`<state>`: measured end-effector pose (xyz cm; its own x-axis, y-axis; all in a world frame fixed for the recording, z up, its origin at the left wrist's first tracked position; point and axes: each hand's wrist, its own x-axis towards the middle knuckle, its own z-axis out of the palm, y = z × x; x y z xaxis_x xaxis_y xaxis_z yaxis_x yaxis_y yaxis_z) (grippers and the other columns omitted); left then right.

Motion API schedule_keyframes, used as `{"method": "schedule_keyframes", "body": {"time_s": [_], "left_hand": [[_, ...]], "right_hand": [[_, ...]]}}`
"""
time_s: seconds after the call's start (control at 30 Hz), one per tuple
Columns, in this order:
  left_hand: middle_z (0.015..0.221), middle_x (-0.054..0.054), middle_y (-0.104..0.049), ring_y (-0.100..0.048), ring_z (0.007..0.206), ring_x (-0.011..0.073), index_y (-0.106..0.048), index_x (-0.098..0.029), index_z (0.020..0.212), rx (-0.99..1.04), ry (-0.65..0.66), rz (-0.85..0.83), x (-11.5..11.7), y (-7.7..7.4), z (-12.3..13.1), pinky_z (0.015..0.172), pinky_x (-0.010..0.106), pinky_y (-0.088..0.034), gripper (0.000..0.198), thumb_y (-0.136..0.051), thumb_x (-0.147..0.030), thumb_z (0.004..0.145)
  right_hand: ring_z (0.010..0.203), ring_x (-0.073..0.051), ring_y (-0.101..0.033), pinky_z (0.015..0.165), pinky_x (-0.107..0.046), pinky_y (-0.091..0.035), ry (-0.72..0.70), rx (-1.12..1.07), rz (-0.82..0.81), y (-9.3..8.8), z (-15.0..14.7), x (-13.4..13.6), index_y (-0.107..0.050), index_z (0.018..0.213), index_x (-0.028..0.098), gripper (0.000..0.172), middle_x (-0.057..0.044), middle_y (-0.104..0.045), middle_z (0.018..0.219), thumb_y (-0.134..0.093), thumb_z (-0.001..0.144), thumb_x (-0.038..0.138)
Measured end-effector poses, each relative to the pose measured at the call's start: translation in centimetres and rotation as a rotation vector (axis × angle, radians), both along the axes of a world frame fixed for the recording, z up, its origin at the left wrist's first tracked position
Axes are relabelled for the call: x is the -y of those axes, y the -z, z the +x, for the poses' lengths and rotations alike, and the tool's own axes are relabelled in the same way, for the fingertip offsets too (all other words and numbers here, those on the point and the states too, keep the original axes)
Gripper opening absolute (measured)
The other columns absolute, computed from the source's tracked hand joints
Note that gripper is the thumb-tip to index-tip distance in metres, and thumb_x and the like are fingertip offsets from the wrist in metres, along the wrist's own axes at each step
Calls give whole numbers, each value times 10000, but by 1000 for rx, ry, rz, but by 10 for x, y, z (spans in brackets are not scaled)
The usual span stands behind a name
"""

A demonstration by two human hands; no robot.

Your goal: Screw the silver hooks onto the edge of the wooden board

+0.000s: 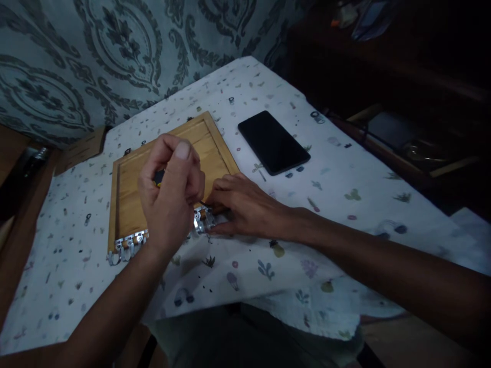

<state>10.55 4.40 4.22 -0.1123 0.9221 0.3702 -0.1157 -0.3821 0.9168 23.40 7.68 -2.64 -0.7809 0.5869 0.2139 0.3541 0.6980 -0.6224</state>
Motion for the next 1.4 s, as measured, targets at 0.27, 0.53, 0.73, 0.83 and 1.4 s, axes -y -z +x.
{"method": "schedule_keyframes", "body": {"time_s": [0.27, 0.53, 0.73, 0.83, 1.4], "left_hand": [[458, -79, -278, -161, 364, 62, -556, -201, 675, -60, 152, -7, -5, 1, -5, 357, 255, -154, 305, -617, -291, 960], [483, -77, -199, -75, 369, 44, -570, -175, 641, 8, -57, 62, -1, -23, -16, 366, 260, -93, 303, -588, -187, 944], [479, -62, -264, -126, 362, 48, -584, -180, 639, 36, -64, -10, 8, -20, -15, 356, 257, -97, 302, -550, -181, 939], [466, -68, -248, -122, 375, 58, -597, -192, 648, 25, -65, -52, 11, -14, -11, 366, 258, -124, 284, -551, -156, 926], [450, -72, -277, -167, 379, 69, -579, -179, 666, 20, -104, -50, 17, -8, -4, 385, 242, -178, 326, -480, -137, 974]], "right_hand": [[862, -222, -524, 807, -354, -340, 10, -24, 20, 0, 0, 2, -714, 920, 146, 308, -57, -610, 904, -812, 787, 406], [944, -240, -549, 864, -365, -352, 1, -17, -39, 0, 1, 2, -720, 996, 138, 382, -62, -621, 956, -845, 768, 418], [909, -221, -537, 839, -349, -355, 4, -28, -30, -1, 1, 2, -712, 975, 143, 351, -47, -609, 929, -840, 775, 402], [904, -220, -535, 838, -349, -354, 2, -29, -16, 0, 1, 2, -709, 968, 142, 354, -44, -601, 916, -839, 774, 408], [894, -216, -523, 822, -343, -351, 5, -31, 6, 1, 2, 3, -698, 945, 123, 352, -51, -596, 917, -822, 797, 417]]}}
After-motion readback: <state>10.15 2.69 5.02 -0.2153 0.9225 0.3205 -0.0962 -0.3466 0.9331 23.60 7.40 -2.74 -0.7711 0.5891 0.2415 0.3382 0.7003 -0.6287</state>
